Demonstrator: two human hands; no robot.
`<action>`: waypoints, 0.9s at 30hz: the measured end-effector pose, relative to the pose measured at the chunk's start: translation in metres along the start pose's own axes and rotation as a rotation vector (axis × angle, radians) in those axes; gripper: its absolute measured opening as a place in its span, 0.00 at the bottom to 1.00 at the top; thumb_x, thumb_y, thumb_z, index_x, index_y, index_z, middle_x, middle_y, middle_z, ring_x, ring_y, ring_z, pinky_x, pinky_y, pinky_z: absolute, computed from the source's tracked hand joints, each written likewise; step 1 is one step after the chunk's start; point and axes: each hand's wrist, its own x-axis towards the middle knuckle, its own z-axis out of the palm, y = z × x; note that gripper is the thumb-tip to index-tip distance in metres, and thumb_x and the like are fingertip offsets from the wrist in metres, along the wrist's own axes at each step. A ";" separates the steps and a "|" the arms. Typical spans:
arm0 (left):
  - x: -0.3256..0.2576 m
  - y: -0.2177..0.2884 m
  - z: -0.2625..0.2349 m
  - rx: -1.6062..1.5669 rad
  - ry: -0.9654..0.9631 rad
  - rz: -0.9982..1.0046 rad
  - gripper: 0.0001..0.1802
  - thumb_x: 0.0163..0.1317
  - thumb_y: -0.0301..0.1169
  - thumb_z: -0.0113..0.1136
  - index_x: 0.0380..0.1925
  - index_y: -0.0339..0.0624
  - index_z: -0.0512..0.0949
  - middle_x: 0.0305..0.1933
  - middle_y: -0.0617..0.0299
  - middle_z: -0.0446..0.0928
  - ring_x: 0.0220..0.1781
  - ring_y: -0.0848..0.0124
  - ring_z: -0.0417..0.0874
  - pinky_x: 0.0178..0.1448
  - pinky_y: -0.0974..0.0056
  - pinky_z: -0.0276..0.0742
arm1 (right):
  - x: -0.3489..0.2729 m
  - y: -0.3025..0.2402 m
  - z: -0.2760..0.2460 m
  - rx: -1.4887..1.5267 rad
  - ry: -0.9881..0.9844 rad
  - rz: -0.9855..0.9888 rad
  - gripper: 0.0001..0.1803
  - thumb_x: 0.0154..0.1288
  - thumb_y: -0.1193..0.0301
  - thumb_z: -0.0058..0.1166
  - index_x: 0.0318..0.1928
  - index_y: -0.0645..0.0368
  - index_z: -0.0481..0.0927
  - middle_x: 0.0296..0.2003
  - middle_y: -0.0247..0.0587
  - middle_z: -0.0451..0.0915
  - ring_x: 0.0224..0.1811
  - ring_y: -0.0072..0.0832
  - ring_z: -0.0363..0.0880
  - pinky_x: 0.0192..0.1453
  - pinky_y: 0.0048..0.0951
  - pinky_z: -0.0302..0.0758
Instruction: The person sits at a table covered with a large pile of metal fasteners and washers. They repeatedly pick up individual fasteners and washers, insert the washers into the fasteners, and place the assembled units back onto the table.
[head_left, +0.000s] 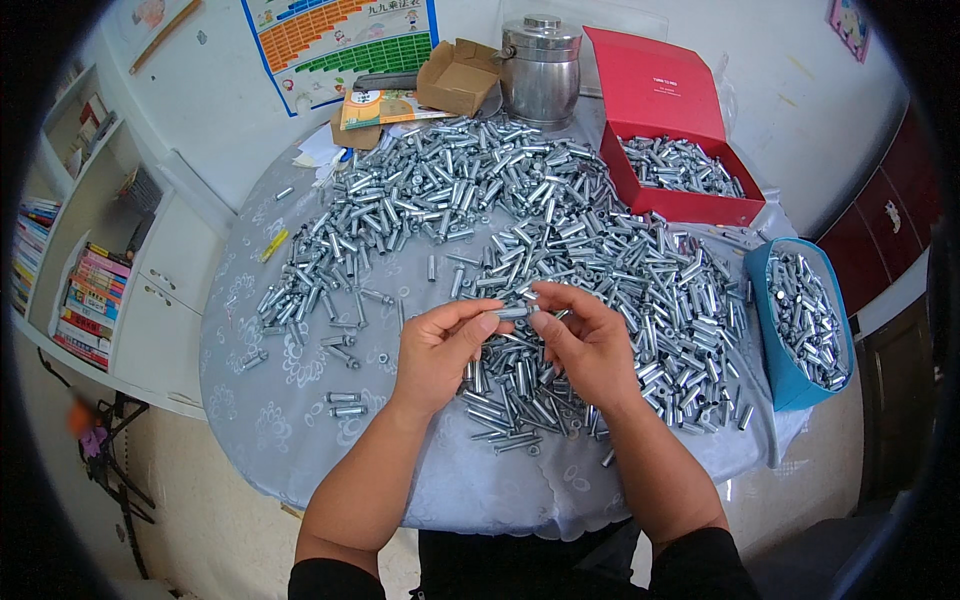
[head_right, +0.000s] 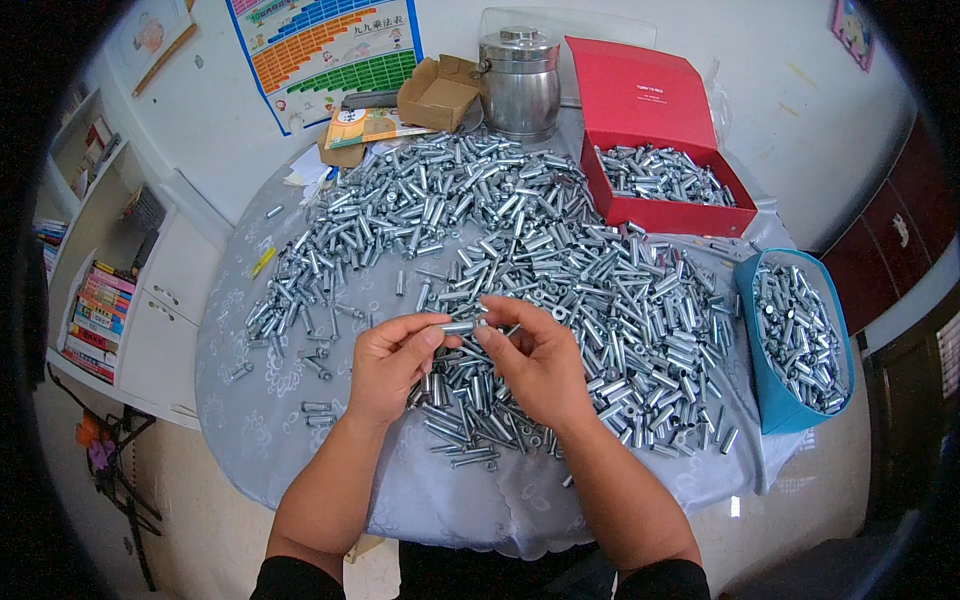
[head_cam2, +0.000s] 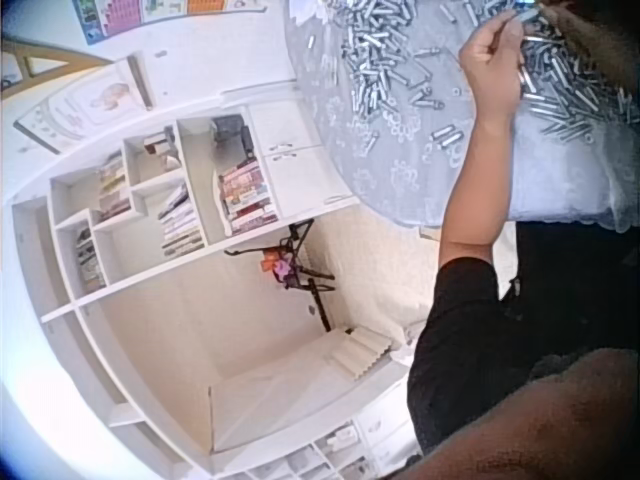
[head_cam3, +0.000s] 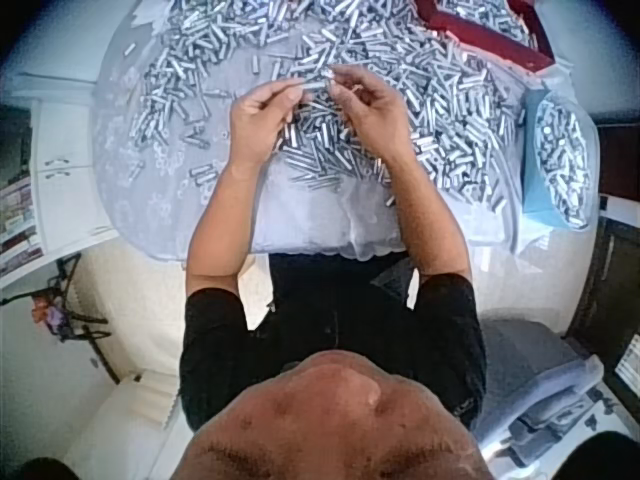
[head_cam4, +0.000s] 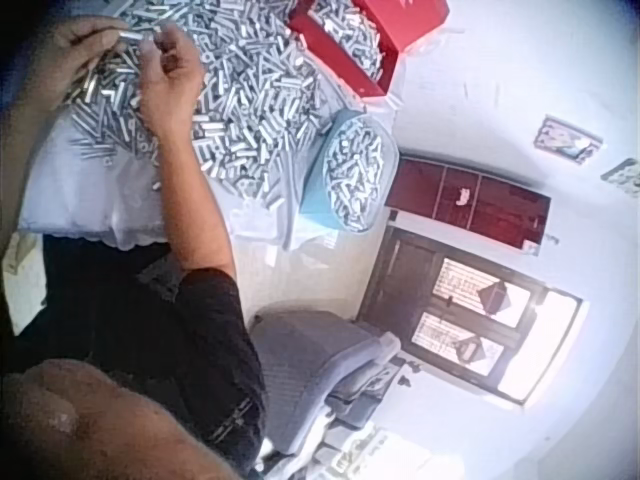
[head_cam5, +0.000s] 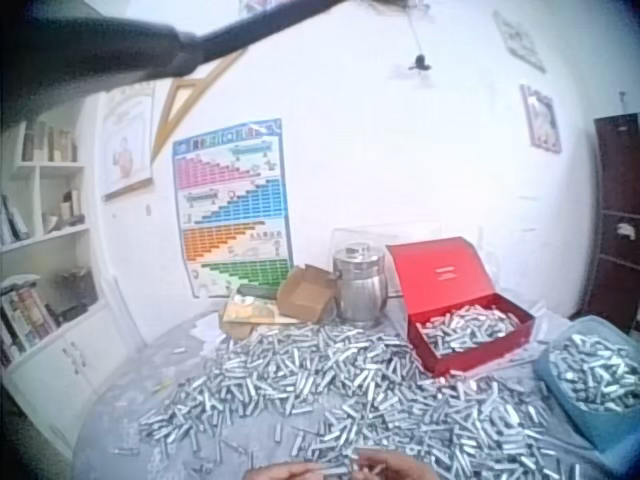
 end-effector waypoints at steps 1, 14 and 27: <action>0.000 0.001 0.000 0.003 -0.003 -0.003 0.13 0.68 0.27 0.60 0.49 0.33 0.82 0.36 0.55 0.86 0.23 0.86 0.70 0.27 0.79 0.65 | 0.001 0.000 -0.002 -0.014 -0.031 0.046 0.11 0.70 0.72 0.59 0.49 0.63 0.82 0.34 0.32 0.81 0.24 0.12 0.71 0.25 0.16 0.68; 0.000 0.001 0.001 -0.004 -0.009 0.010 0.12 0.68 0.26 0.60 0.49 0.33 0.82 0.37 0.55 0.86 0.22 0.87 0.69 0.25 0.79 0.64 | 0.000 0.000 -0.001 -0.013 -0.049 0.055 0.11 0.71 0.71 0.58 0.48 0.64 0.82 0.28 0.29 0.79 0.23 0.12 0.72 0.26 0.16 0.69; 0.001 -0.004 -0.005 -0.034 0.068 -0.056 0.11 0.68 0.32 0.62 0.45 0.36 0.83 0.34 0.61 0.86 0.22 0.87 0.68 0.26 0.79 0.62 | 0.002 0.010 -0.005 -0.189 -0.004 -0.191 0.13 0.61 0.83 0.61 0.47 0.60 0.83 0.38 0.36 0.80 0.27 0.15 0.75 0.29 0.18 0.70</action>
